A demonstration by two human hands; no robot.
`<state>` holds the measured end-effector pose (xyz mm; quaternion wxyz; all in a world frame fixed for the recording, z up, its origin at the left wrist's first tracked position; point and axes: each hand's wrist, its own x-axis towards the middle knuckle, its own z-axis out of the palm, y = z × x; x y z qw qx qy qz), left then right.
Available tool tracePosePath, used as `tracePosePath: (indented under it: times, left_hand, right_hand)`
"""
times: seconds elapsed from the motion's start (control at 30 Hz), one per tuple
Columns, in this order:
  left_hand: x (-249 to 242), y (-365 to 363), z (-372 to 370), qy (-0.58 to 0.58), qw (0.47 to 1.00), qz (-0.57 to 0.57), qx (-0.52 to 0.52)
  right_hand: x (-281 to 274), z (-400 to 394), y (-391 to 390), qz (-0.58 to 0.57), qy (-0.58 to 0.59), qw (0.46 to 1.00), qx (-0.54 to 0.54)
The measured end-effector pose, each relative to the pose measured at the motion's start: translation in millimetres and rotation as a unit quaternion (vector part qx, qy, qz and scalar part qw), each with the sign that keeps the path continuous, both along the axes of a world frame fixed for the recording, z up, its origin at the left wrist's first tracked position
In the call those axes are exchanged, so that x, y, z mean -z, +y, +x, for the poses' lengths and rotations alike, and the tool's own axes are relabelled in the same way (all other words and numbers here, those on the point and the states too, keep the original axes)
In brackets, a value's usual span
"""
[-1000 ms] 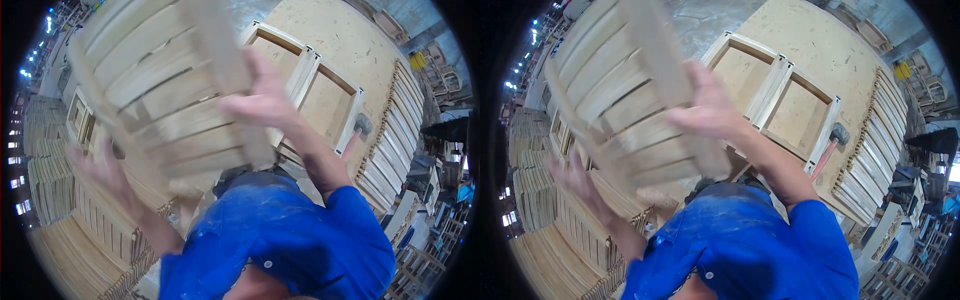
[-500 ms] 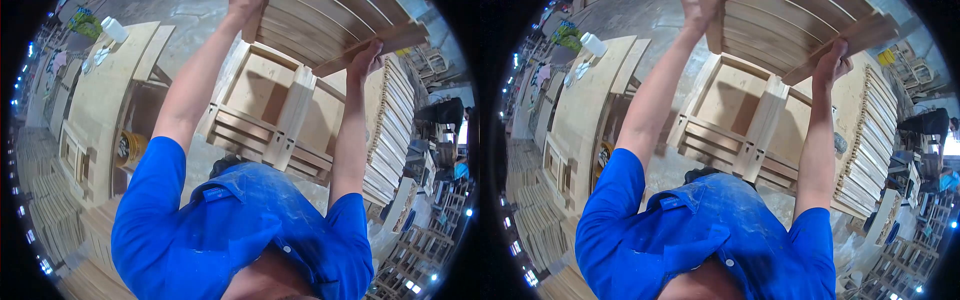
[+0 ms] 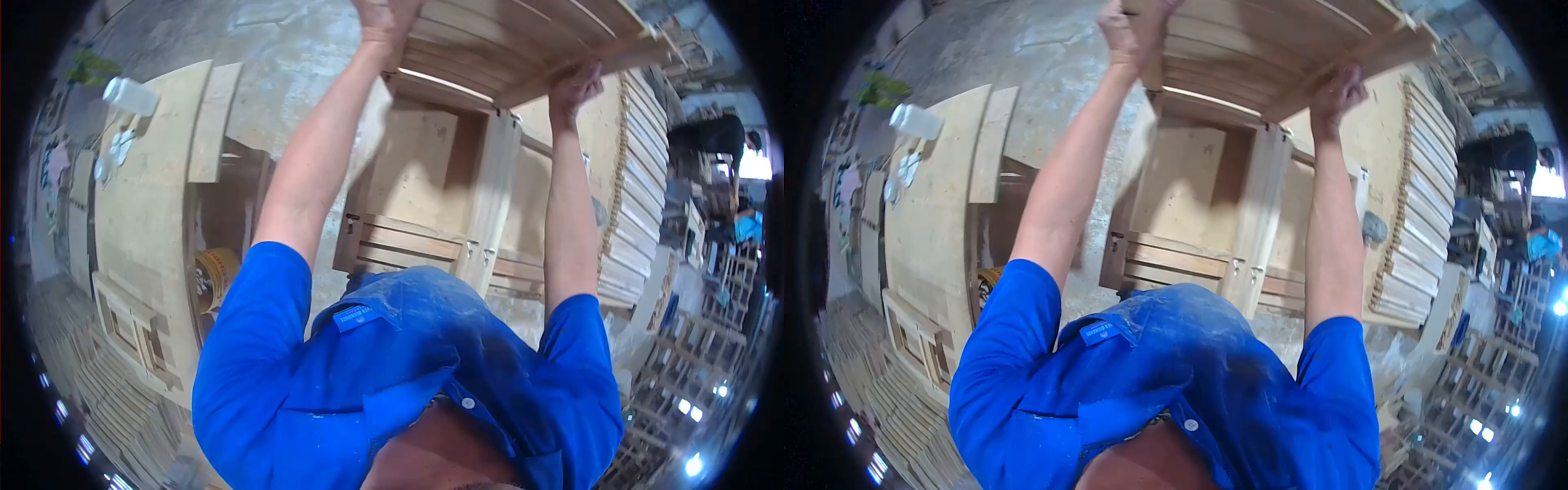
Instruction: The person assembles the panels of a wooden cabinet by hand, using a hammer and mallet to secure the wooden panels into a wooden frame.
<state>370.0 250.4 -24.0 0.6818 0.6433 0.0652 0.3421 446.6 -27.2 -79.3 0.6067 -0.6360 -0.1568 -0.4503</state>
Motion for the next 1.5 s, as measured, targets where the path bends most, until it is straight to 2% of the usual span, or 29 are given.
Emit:
tracePosePath:
  times: [0.07,0.13,0.17,0.27,0.33,0.5,0.57,0.6,0.67,0.7,0.73,0.77,0.8,0.83,0.93,0.97,1.03,1.1,1.13,1.17,1.23,1.27,1.33,1.37,1.4,1.47,1.5]
  left_hand:
    - [3.7,-9.4,5.0,0.05,0.998,-0.04,0.01]
    - [8.4,-9.5,11.9,-0.06,0.996,-0.053,-0.026]
    - [10.2,-9.1,13.6,-0.059,0.997,-0.054,-0.023]
    - [17.0,-5.9,15.9,-0.066,0.996,0.005,-0.054]
    - [21.5,-6.9,19.2,-0.037,0.989,0.085,-0.117]
    - [24.9,-4.8,25.2,-0.086,0.988,0.079,-0.104]
    - [23.2,-3.4,27.4,-0.091,0.986,0.096,-0.106]
    - [24.2,-3.8,27.5,-0.079,0.992,0.057,-0.078]
    - [25.2,-4.8,28.3,-0.067,0.996,0.016,-0.052]
    - [24.7,-4.5,27.9,-0.067,0.995,0.041,-0.069]
    - [24.5,-3.9,28.2,-0.066,0.992,0.065,-0.089]
    - [23.9,-3.6,30.6,-0.067,0.991,0.061,-0.094]
    - [23.0,-4.8,32.8,-0.081,0.991,0.05,-0.09]
    - [23.8,-7.1,32.8,-0.094,0.991,0.041,-0.084]
    - [21.0,-9.4,35.9,-0.051,0.995,0.014,-0.084]
    - [20.5,-6.2,32.8,-0.06,0.995,0.017,-0.083]
    - [30.8,4.2,38.7,-0.044,0.986,0.12,-0.108]
    - [14.7,-5.1,30.3,-0.053,0.996,0.032,-0.068]
    - [13.0,-4.3,30.1,-0.046,0.994,0.056,-0.085]
    - [13.9,-3.2,31.2,-0.036,0.991,0.078,-0.101]
    - [18.7,-1.6,34.5,-0.05,0.986,0.093,-0.127]
    - [18.9,-3.7,33.2,-0.041,0.982,0.109,-0.152]
    - [9.5,-9.4,25.7,-0.011,0.991,0.053,-0.122]
    - [10.5,-8.3,27.1,-0.018,0.991,0.055,-0.122]
    - [16.9,-6.5,30.4,-0.025,0.991,0.058,-0.118]
    - [29.4,-2.1,39.9,-0.036,0.993,0.033,-0.106]
    - [25.3,-6.1,36.7,-0.051,0.993,0.033,-0.097]
  right_hand:
    - [-13.3,-7.0,7.6,0.001,0.03,1.0,0.009]
    - [-10.3,-5.9,5.5,-0.004,0.059,0.998,-0.017]
    - [-9.9,-5.6,5.7,-0.004,0.06,0.998,-0.015]
    - [-7.1,-1.7,8.7,0.037,0.047,0.998,-0.011]
    - [-1.5,5.3,-2.2,-0.039,0.102,0.994,0.018]
    - [0.5,13.7,-4.6,-0.045,0.053,0.997,0.042]
    - [-5.6,-0.6,-21.2,-0.169,0.102,0.98,0.02]
    - [-1.7,-11.8,-45.5,-0.203,0.253,0.946,-0.023]
    - [20.5,-35.4,-115.4,-0.315,0.224,0.918,0.093]
    - [29.0,-60.9,-163.7,-0.245,0.312,0.916,0.055]
    - [39.1,-98.5,-193.0,-0.26,0.394,0.864,0.174]
    - [48.5,-136.6,-221.7,-0.268,0.48,0.79,0.271]
    - [113.8,-153.8,-309.8,-0.343,0.602,0.642,0.329]
    - [152.2,-181.9,-349.3,-0.384,0.644,0.596,0.287]
    - [157.7,-217.6,-323.9,-0.324,0.669,0.615,0.261]
    - [160.4,-215.7,-325.2,-0.301,0.659,0.642,0.248]
    - [167.2,-208.2,-341.6,-0.262,0.634,0.685,0.247]
    - [170.0,-194.4,-370.7,-0.313,0.588,0.7,0.257]
    - [133.0,-192.0,-354.1,-0.039,0.685,0.71,0.162]
    - [91.4,-193.0,-328.5,-0.031,0.672,0.722,0.165]
    - [11.1,-197.6,-277.2,-0.148,0.566,0.805,0.101]
    - [-38.0,-198.8,-249.8,-0.186,0.561,0.803,0.069]
    - [-145.4,-198.9,-191.7,-0.257,0.542,0.8,0.027]
    - [-201.1,-199.4,-169.3,-0.282,0.505,0.815,0.029]
    - [-249.5,-202.0,-152.6,-0.276,0.458,0.845,-0.019]
    - [-335.5,-205.7,-127.6,-0.322,0.254,0.91,0.054]
    - [-372.2,-205.9,-110.5,-0.343,0.159,0.921,0.091]
